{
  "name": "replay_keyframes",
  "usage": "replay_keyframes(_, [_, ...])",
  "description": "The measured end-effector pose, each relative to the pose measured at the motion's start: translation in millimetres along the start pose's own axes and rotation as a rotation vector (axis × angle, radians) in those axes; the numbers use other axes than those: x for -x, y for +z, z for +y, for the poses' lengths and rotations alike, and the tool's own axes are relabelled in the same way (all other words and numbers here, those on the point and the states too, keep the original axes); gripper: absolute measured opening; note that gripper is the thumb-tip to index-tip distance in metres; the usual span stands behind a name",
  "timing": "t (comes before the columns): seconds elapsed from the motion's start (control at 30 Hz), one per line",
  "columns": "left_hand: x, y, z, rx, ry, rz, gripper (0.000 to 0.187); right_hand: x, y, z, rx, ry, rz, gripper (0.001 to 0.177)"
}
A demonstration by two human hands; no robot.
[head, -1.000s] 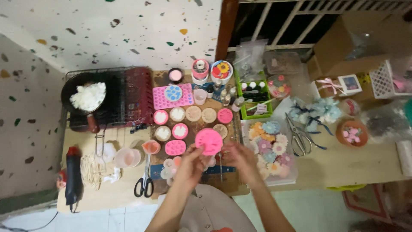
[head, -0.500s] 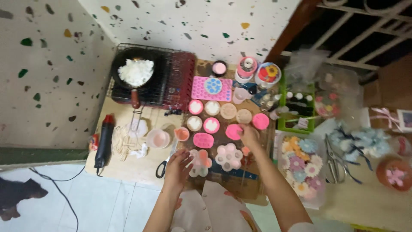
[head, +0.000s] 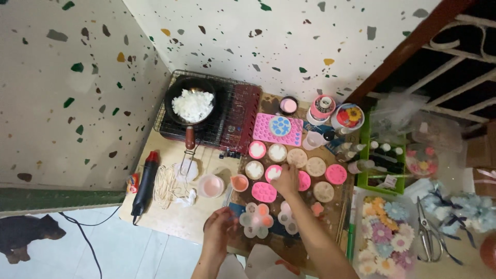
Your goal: The recorder is making decorative flower-shaped candles by melting wax and using various silicone molds.
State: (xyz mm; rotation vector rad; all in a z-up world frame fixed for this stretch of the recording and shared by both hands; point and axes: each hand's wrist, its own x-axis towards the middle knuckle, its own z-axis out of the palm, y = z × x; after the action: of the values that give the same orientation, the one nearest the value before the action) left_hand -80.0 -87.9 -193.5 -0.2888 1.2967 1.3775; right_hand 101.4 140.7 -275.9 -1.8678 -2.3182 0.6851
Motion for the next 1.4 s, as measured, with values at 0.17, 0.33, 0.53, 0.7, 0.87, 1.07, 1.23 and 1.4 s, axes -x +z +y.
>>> replay_keyframes(0.17, [-13.8, 24.7, -6.3, -0.006, -0.051, -0.126, 0.031, 2.2, -4.2, -4.9, -0.206, 0.004, 0.051, 0.058])
replay_keyframes(0.33, [-21.2, 59.0, -13.5, -0.448, 0.253, -0.26, 0.036, 29.4, -57.0, 1.1, -0.775, 0.096, -0.072, 0.044])
replay_keyframes(0.53, [73.6, 154.6, 67.5, -0.646, 0.045, -0.483, 0.036, 124.4, -221.2, -50.2, -1.16, 0.044, -0.233, 0.036])
replay_keyframes(0.7, [135.0, 187.3, 83.5, -0.709, 0.159, -0.697, 0.03, 156.0, -266.6, -38.8, -1.072, 0.129, -0.211, 0.02])
replay_keyframes(0.87, [145.1, 193.7, 74.4, -0.611, 0.238, -0.951, 0.031, 174.6, -279.4, -14.3, -1.181, 0.026, -0.253, 0.024])
replay_keyframes(1.07, [158.1, 197.7, 82.5, -0.573, 0.118, -1.012, 0.034, 185.4, -275.3, -10.2, -1.258, -0.177, -0.219, 0.024])
replay_keyframes(1.23, [158.5, 201.3, 80.7, -0.48, 0.079, -1.041, 0.031, 186.1, -279.2, -26.5, -1.292, -0.2, -0.085, 0.036])
replay_keyframes(1.4, [160.0, 204.8, 70.5, -0.554, 0.222, -0.854, 0.028, 195.6, -273.4, -16.2, -1.153, -0.157, -0.003, 0.039])
